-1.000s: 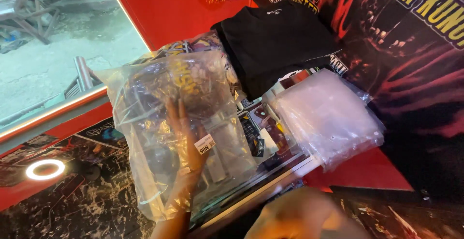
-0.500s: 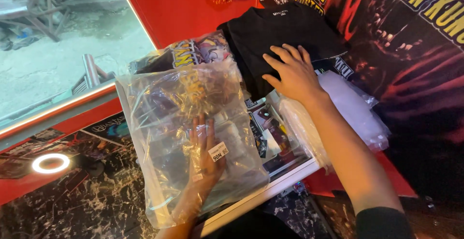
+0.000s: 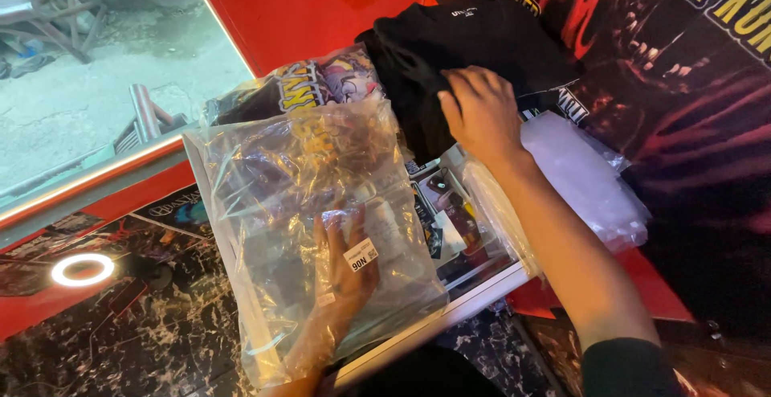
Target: Folding t-shirts and placing them into clear plastic bags for packaging
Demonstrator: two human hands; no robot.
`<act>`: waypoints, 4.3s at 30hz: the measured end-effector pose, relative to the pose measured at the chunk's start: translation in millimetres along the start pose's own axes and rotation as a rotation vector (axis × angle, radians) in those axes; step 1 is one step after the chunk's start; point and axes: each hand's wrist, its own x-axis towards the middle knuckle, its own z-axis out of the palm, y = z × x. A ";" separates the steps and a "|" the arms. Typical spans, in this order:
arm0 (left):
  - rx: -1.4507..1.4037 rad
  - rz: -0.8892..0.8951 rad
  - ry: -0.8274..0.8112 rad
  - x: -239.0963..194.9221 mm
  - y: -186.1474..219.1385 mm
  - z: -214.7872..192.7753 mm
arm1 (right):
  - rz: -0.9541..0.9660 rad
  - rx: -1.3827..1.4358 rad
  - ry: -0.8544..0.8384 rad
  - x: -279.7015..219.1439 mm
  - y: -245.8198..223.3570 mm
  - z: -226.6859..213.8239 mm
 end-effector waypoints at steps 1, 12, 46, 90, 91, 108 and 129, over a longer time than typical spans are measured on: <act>0.017 0.008 0.073 -6.3 -1.9 8.4 | -0.082 -0.127 -0.061 -2.8 -7.6 -4.2; 0.271 -0.135 -0.323 0.9 23.1 -22.0 | 0.253 0.375 0.079 39.8 -2.7 -28.1; 0.074 0.679 -0.808 -71.7 41.8 -119.5 | -0.008 -0.267 -0.190 8.7 -26.8 -11.5; 0.088 0.022 -0.219 144.2 31.0 -58.6 | 1.444 1.130 0.497 49.4 53.5 -36.2; 0.067 0.027 -0.218 145.4 32.8 -59.2 | 1.374 1.167 0.566 49.4 54.9 -29.2; -0.415 -0.091 -0.226 171.7 30.1 -18.1 | -0.144 -0.118 -0.636 43.5 -21.1 -26.3; -1.829 -1.230 -0.253 300.2 27.3 -18.9 | 0.035 0.355 -0.537 65.3 -100.2 -55.0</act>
